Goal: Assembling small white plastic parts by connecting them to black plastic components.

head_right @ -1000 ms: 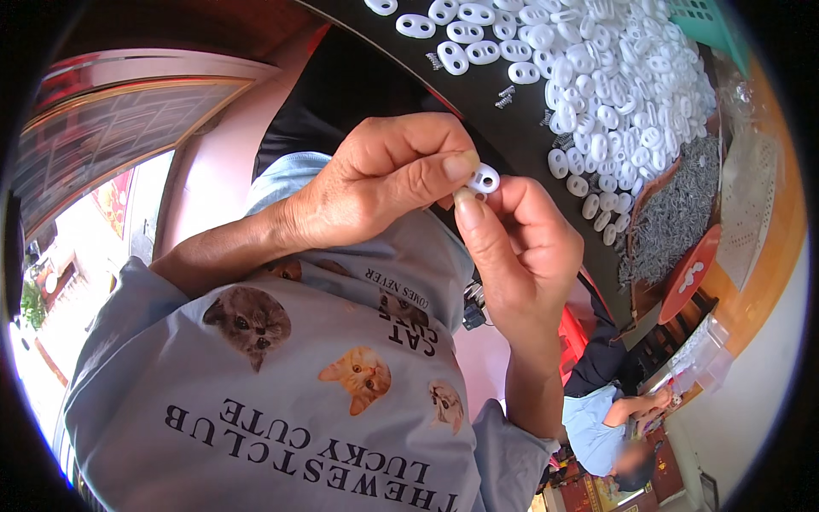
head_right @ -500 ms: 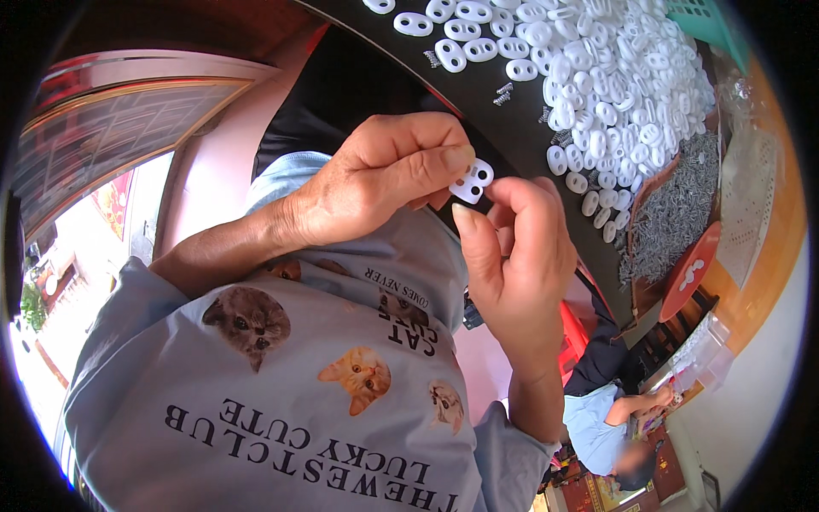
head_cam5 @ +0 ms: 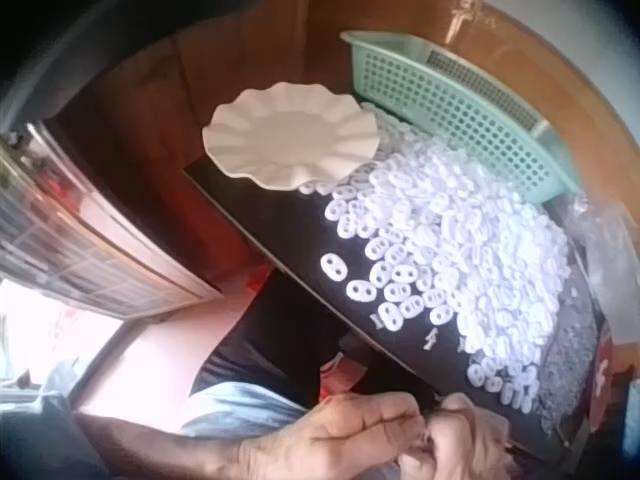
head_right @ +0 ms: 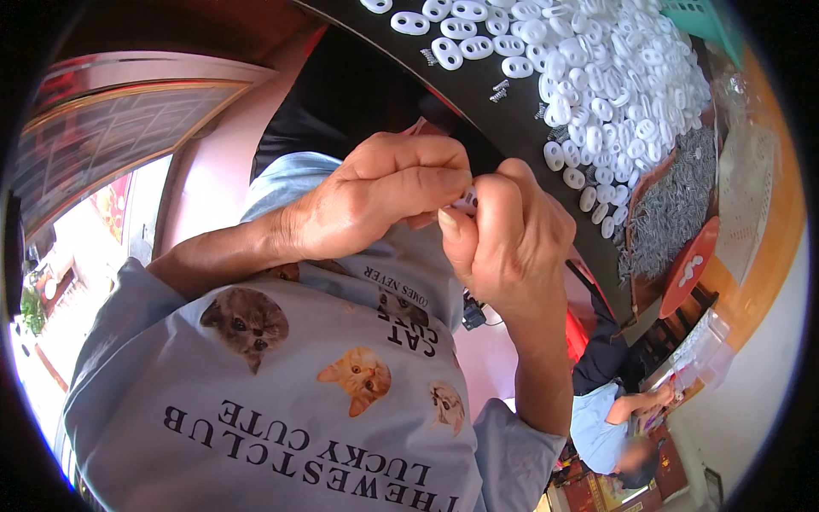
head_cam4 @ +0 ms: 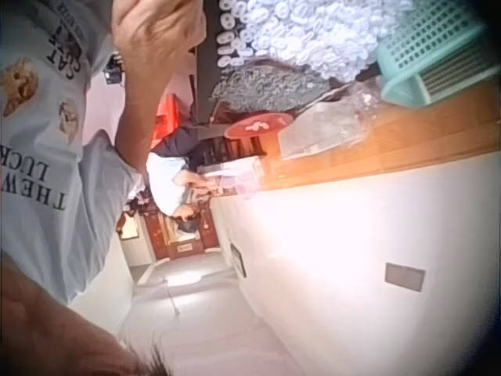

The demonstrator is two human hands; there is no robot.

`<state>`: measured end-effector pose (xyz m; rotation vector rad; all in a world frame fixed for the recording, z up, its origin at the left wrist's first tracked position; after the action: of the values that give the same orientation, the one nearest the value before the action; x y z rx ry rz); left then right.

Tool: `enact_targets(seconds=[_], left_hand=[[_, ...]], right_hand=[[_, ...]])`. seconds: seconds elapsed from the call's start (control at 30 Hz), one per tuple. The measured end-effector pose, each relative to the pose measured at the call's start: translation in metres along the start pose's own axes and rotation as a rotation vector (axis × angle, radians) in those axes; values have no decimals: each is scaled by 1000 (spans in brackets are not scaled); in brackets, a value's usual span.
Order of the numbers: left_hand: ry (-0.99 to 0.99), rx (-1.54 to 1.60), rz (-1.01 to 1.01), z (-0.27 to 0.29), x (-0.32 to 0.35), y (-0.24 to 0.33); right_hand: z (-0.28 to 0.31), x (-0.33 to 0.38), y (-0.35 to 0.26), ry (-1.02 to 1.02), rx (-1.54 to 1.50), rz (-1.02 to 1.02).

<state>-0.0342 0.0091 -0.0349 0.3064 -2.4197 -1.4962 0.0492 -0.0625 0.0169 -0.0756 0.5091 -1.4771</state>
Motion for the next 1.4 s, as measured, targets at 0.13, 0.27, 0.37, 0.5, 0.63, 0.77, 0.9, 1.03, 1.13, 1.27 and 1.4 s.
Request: enact_targets(seconds=[0.13,0.27,0.37,0.5,0.63,0.77,0.9,1.03,1.13,1.27,1.4], left_hand=[[-17,-58,-34,-3,3,2],[20,-113,-65,-4,4,1],[92,-394,-433,-5,8,13],[45,-250,-270,-7,7,8],[33,-62,-139,-11,10,3],[61,46,30,-11,12,2],[46,25,16,-9,13,2],[35,51,131,-10,14,6],[41,0,80,-5,8,10],[59,94,114,-1,7,6],[-7,58,74,-1,5,6]], right_hand=[[0,1,-1,14,-59,11],[-3,-2,0,19,-155,-4],[-4,-3,0,40,-242,-5],[-5,-1,-1,82,-246,16],[-6,2,-4,111,-198,39],[-6,3,-5,149,-170,68],[-6,3,-6,158,-156,93],[-4,1,-9,169,-164,125],[-5,1,-3,151,-202,70],[-3,0,3,79,-228,79],[-2,2,4,5,-247,79]])
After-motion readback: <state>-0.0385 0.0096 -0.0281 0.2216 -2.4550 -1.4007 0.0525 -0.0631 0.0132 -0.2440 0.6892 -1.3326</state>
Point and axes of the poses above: each hand's wrist, its own x-axis away from the middle knuckle, its own z-axis out of the back of the hand, y = z × x, the point moved 6 cm from there along -x, towards the middle knuckle, and after that the axes turned 3 degrees about -x, right-handed, at the moved point
